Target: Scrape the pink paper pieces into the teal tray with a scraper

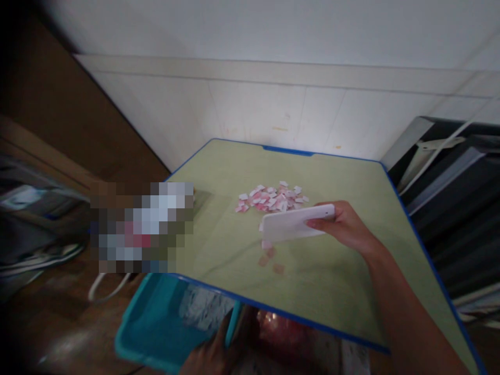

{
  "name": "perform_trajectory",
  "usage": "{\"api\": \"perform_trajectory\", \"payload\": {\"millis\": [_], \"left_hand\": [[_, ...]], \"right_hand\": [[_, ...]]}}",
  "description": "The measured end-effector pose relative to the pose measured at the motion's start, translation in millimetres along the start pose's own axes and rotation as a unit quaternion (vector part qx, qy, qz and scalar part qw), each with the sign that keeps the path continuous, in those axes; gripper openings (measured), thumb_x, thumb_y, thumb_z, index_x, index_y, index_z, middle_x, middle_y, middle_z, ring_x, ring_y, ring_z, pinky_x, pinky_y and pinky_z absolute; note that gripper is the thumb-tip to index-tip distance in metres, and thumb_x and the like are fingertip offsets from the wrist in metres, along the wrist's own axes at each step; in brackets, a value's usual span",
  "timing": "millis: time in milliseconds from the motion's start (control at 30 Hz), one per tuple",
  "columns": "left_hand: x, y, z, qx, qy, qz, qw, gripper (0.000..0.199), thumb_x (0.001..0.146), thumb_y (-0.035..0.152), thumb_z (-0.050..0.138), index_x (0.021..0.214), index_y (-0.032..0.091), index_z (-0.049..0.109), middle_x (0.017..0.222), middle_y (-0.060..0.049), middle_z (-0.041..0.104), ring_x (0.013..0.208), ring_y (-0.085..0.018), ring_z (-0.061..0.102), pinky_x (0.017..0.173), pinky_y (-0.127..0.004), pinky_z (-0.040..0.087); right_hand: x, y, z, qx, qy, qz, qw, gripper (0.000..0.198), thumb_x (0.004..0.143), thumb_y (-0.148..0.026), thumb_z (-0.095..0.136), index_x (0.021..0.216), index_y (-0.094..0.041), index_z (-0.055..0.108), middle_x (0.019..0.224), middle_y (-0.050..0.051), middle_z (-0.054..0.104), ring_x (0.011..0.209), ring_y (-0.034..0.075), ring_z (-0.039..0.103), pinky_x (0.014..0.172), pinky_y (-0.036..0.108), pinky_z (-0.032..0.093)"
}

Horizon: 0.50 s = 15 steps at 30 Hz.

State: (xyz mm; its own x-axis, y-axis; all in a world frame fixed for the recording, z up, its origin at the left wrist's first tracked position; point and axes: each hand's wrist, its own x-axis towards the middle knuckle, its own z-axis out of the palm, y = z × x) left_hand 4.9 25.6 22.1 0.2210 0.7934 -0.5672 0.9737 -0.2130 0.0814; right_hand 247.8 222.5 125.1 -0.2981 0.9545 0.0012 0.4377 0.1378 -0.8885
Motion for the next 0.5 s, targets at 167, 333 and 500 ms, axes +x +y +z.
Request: {"api": "perform_trajectory", "payload": {"millis": [167, 333, 500], "left_hand": [[-0.2, -0.2, -1.3, -0.007, 0.003, 0.009, 1.000, 0.034, 0.074, 0.013, 0.040, 0.101, 0.028, 0.056, 0.124, -0.017, 0.045, 0.079, -0.025, 0.061, 0.063, -0.038, 0.051], [1.5, -0.5, 0.3, -0.005, -0.010, 0.007, 1.000, 0.035, 0.075, 0.013, 0.040, 0.102, 0.030, 0.055, 0.122, -0.015, 0.048, 0.078, -0.024, 0.061, 0.064, -0.038, 0.051], [0.7, -0.5, 0.7, -0.004, -0.005, 0.007, 1.000, 0.031, 0.075, 0.015, 0.041, 0.098, 0.028, 0.057, 0.124, -0.016, 0.046, 0.079, -0.024, 0.061, 0.063, -0.038, 0.051]], "right_hand": [[-0.5, 3.9, -3.7, 0.012, 0.037, 0.008, 0.999, 0.023, 0.059, -0.038, 0.066, 0.073, -0.020, 0.067, 0.071, 0.003, 0.068, 0.058, 0.017, 0.060, 0.053, 0.027, 0.047], [-0.4, -0.5, 1.3, -0.001, -0.004, 0.000, 1.000, 0.021, 0.058, -0.037, 0.067, 0.070, -0.020, 0.066, 0.063, 0.001, 0.066, 0.054, 0.016, 0.058, 0.049, 0.024, 0.045], [-0.5, -3.3, 2.8, -0.024, -0.012, -0.007, 1.000, 0.021, 0.059, -0.037, 0.066, 0.070, -0.018, 0.065, 0.060, 0.000, 0.064, 0.053, 0.015, 0.057, 0.048, 0.023, 0.043]]}}
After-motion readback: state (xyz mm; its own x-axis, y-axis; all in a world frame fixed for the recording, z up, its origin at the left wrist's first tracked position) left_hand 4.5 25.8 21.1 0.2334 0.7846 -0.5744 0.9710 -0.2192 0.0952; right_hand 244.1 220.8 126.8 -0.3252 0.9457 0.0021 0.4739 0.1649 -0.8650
